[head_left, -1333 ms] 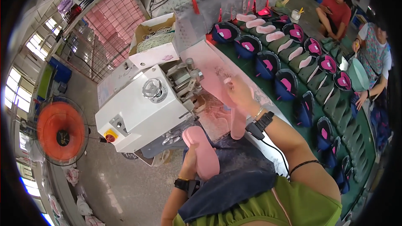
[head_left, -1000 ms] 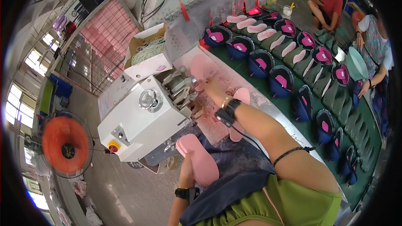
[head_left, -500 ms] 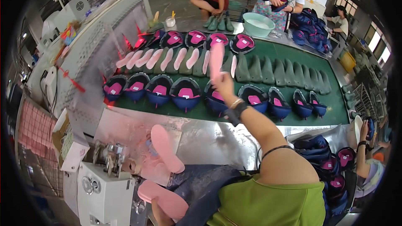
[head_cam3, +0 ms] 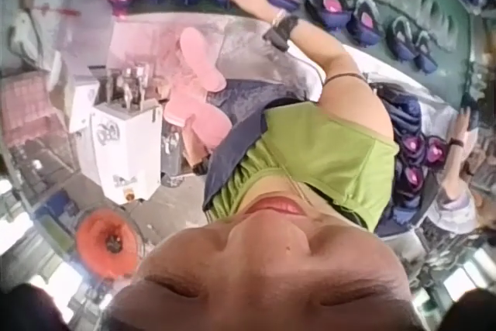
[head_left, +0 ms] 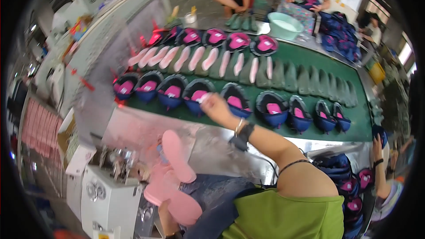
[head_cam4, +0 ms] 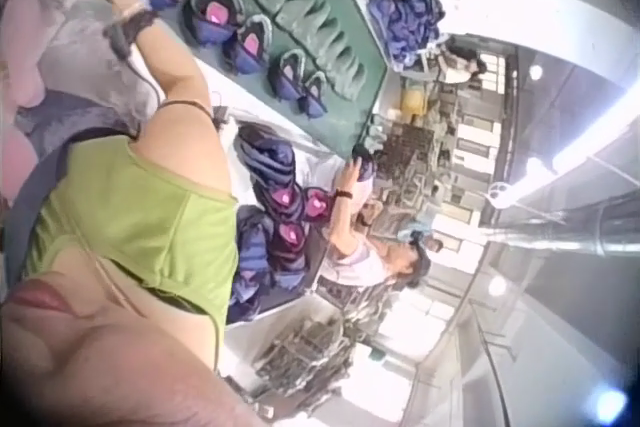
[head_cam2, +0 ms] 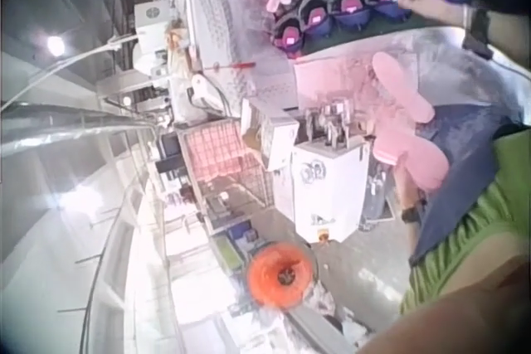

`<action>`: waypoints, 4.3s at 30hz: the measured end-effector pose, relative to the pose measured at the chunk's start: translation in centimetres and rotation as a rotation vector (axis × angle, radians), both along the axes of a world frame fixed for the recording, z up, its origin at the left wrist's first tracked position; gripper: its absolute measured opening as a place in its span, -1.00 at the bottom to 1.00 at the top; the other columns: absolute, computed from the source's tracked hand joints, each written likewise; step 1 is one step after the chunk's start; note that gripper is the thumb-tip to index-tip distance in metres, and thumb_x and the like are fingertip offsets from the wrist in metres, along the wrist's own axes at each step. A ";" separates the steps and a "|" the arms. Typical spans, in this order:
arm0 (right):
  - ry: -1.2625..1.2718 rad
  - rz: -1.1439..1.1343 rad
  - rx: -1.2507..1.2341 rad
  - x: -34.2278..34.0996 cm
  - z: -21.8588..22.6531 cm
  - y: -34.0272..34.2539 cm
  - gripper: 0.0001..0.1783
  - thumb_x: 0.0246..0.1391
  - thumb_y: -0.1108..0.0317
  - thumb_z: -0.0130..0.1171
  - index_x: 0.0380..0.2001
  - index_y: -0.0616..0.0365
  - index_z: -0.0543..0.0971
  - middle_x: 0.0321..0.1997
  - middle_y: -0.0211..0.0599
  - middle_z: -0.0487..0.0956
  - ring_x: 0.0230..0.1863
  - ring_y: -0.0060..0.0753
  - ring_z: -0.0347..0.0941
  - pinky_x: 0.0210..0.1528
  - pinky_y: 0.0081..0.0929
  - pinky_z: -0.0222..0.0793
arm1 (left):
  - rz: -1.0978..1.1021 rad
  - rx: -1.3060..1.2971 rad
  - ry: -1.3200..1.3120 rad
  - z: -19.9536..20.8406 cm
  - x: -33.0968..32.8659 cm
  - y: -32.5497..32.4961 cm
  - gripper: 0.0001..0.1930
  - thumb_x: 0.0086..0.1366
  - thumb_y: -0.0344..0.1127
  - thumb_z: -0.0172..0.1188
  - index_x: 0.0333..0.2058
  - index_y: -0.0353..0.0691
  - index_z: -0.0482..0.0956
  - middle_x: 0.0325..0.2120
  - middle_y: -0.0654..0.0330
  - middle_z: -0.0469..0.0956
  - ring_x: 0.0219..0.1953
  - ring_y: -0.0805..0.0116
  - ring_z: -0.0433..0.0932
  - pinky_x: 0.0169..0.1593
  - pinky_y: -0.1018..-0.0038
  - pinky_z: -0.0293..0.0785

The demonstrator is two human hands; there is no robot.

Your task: The worker is repeatedly applying glue and inserting pink insoles into shoe uppers moving along a conveyor belt.

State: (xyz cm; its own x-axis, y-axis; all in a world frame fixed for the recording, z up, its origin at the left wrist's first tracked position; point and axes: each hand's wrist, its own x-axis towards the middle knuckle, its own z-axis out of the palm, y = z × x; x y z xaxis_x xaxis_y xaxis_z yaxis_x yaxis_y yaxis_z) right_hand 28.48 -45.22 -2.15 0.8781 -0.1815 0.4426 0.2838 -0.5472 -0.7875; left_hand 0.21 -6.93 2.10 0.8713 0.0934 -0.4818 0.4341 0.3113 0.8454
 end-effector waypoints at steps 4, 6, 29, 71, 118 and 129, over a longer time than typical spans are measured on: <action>0.095 0.692 0.145 -13.7 1.6 18.1 -0.61 0.27 0.09 0.19 -0.49 0.18 0.50 -0.51 -0.13 0.47 -0.51 -0.18 0.41 -0.44 -0.20 0.32 | 0.208 0.097 0.113 1.7 -0.6 -0.8 -0.68 0.31 -0.31 0.18 -0.05 -0.42 0.55 -0.18 0.10 0.61 -0.19 0.26 0.61 -0.12 0.39 0.53; 0.336 0.951 0.089 -17.2 2.4 21.1 -0.64 0.30 0.12 0.14 -0.18 0.27 0.54 -0.33 -0.11 0.57 -0.32 -0.27 0.55 -0.29 -0.24 0.46 | 0.334 0.134 0.086 2.5 -0.2 -1.1 -0.65 0.32 -0.27 0.22 -0.04 -0.42 0.56 -0.20 0.11 0.61 -0.16 0.28 0.62 -0.12 0.39 0.55; 0.576 0.857 0.363 -19.3 1.0 24.2 -0.67 0.14 0.36 0.19 -0.08 0.31 0.48 -0.38 -0.05 0.61 -0.35 -0.22 0.61 -0.34 -0.31 0.48 | 0.268 -0.460 0.110 1.3 -2.8 -0.2 -0.45 0.33 -0.11 -0.04 0.17 -0.39 0.40 -0.06 0.00 0.60 -0.10 0.10 0.64 -0.03 0.25 0.60; 0.323 0.327 0.623 1.8 1.1 26.5 -0.67 0.13 0.14 0.30 -0.30 0.23 0.62 -0.48 -0.25 0.61 -0.45 -0.29 0.58 -0.37 -0.24 0.47 | 0.339 -0.294 0.187 3.6 -7.6 -0.9 -0.59 0.40 -0.09 0.09 0.09 -0.24 0.48 -0.08 0.15 0.59 -0.02 0.23 0.57 0.01 0.33 0.53; 0.738 0.557 0.515 -7.4 3.0 25.9 -0.60 0.09 0.35 0.28 -0.03 0.30 0.50 -0.24 -0.16 0.64 -0.21 -0.33 0.59 -0.21 -0.33 0.48 | 0.363 -0.435 0.145 5.7 -8.7 -1.6 -0.42 0.36 0.00 -0.05 0.14 -0.40 0.39 -0.10 -0.11 0.58 -0.07 -0.07 0.62 0.00 0.11 0.58; 0.116 0.486 -0.087 -5.4 5.4 21.5 -0.57 0.03 0.18 0.25 -0.11 0.27 0.57 -0.19 0.16 0.60 -0.09 0.13 0.53 -0.08 -0.12 0.44 | 0.244 -0.455 0.190 4.0 -7.8 -1.3 -0.48 0.48 -0.05 -0.11 0.15 -0.42 0.39 -0.04 -0.13 0.59 -0.07 0.06 0.62 0.05 0.24 0.57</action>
State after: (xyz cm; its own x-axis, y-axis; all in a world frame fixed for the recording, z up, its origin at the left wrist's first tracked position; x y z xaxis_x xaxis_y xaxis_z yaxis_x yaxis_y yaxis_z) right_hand 23.07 -23.76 3.23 0.8963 0.2938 0.3321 0.4351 -0.4383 -0.7865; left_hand -7.61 -8.21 6.06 0.7439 0.0267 -0.6677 0.4360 0.7378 0.5153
